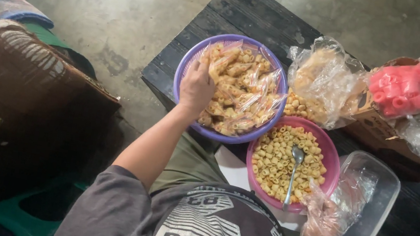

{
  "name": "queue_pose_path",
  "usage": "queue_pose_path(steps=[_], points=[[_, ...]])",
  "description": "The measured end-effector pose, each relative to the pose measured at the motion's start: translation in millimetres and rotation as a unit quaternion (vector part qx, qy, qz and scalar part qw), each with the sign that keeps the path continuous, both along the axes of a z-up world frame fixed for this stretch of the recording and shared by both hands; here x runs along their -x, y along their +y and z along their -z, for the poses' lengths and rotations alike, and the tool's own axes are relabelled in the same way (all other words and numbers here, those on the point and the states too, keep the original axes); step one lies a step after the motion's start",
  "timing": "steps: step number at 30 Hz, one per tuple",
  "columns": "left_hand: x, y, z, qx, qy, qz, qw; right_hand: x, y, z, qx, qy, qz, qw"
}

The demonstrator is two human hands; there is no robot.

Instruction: Scooping small snacks from a bowl into a gloved hand using a metal spoon.

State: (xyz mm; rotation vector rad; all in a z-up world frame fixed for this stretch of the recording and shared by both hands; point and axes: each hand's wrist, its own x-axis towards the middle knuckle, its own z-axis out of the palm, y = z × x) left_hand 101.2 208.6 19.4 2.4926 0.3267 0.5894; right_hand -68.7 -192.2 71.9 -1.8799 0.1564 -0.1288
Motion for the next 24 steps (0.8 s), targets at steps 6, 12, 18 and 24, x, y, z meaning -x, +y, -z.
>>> queue_pose_path(steps=[6, 12, 18, 24], points=[[-3.9, -2.5, 2.0, -0.184, 0.035, -0.023, 0.982, -1.1, 2.8, -7.1, 0.03, 0.092, 0.035, 0.995], [0.6, -4.7, -89.0, -0.043, 0.374, 0.003, 0.927, -0.7, -37.5, 73.4, -0.078, -0.023, -0.05, 0.995], [-17.6, 3.5, -60.6, -0.156, 0.373, 0.006, 0.915, 0.1, -26.3, 48.4, -0.067, 0.073, 0.001, 0.995], [-37.3, -14.4, -70.1, -0.227, 0.472, 0.053, 0.85, -2.8, -24.6, 61.1, -0.11, 0.053, 0.05, 0.991]])
